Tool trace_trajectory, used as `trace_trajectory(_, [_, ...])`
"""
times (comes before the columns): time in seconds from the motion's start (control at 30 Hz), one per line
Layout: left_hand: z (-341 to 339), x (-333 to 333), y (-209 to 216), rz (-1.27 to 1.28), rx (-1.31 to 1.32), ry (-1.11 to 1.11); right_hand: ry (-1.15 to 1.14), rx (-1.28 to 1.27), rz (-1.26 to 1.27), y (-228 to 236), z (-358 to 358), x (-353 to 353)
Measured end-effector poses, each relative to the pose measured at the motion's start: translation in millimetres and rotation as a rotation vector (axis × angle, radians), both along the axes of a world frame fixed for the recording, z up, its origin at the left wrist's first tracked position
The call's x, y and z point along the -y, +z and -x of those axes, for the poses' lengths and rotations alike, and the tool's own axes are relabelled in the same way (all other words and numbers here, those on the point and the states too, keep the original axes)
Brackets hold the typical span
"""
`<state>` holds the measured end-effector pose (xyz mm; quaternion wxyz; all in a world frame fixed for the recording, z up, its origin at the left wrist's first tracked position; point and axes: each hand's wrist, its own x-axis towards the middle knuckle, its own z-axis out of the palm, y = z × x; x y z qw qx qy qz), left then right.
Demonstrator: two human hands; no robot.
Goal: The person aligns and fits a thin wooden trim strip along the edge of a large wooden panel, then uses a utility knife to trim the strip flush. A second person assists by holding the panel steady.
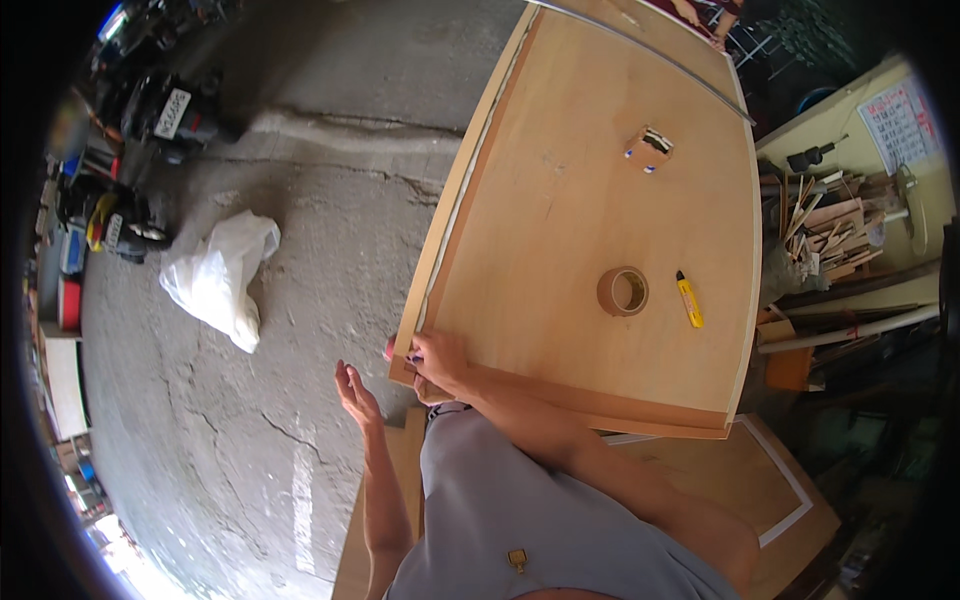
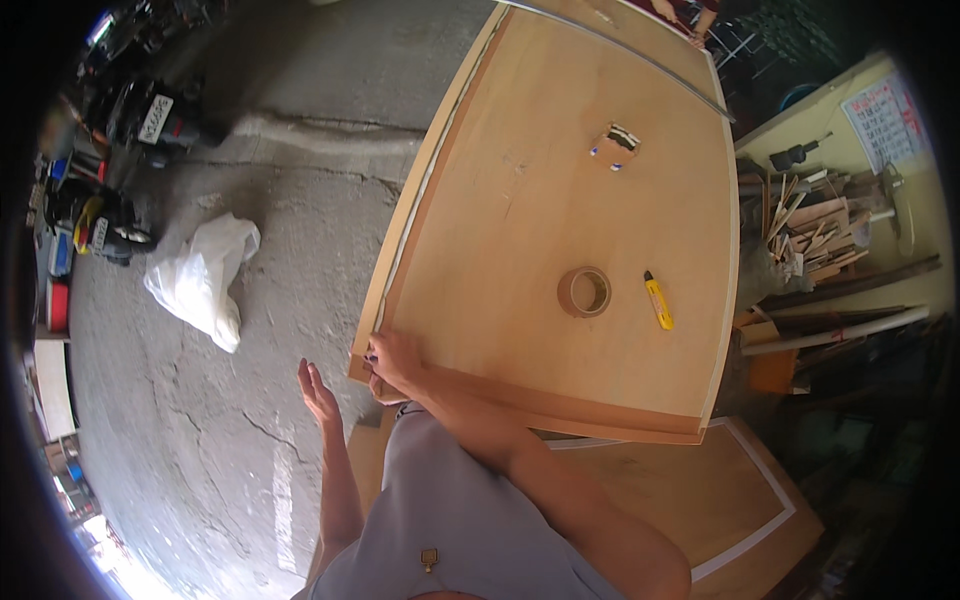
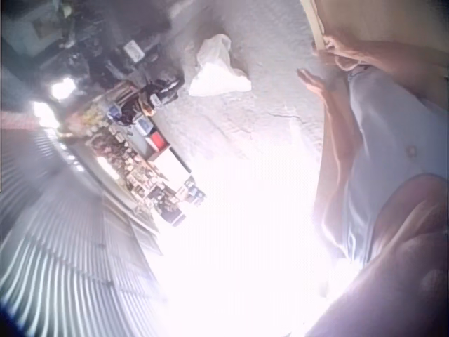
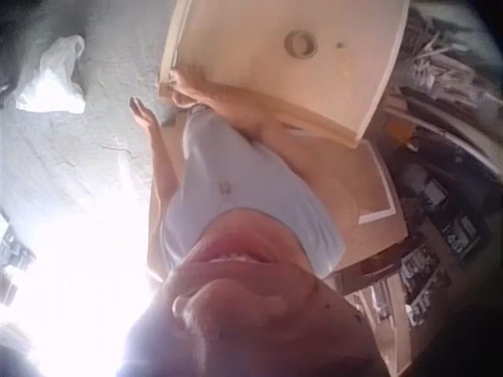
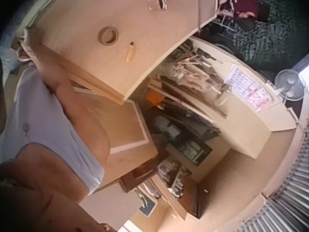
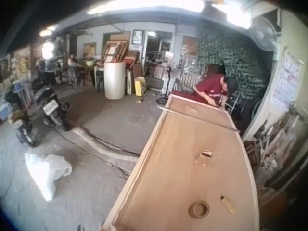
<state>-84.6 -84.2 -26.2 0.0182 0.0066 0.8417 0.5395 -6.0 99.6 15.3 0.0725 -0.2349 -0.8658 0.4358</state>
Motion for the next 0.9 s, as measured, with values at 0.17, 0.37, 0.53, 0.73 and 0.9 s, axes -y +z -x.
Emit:
trace_trajectory(0.17, [2, -40, 34, 0.150, -0.171, -0.294, -0.012, -0.022, -0.043, 3, 1, 0])
trace_trajectory(0.37, [-19, -60, 40, 0.270, -0.145, -0.457, -0.210, -0.177, -0.065, 0, 1, 10])
trace_trajectory(0.53, [-13, -62, 38, 0.276, -0.119, -0.478, -0.256, -0.104, -0.052, 0, -2, 6])
trace_trajectory(0.73, [-3, -61, 55, 0.339, -0.107, -0.488, -0.327, -0.062, -0.089, 9, 8, -3])
trace_trajectory(0.9, [-3, -70, 29, 0.481, -0.360, -0.557, -0.412, -0.140, 0.062, 32, -31, -68])
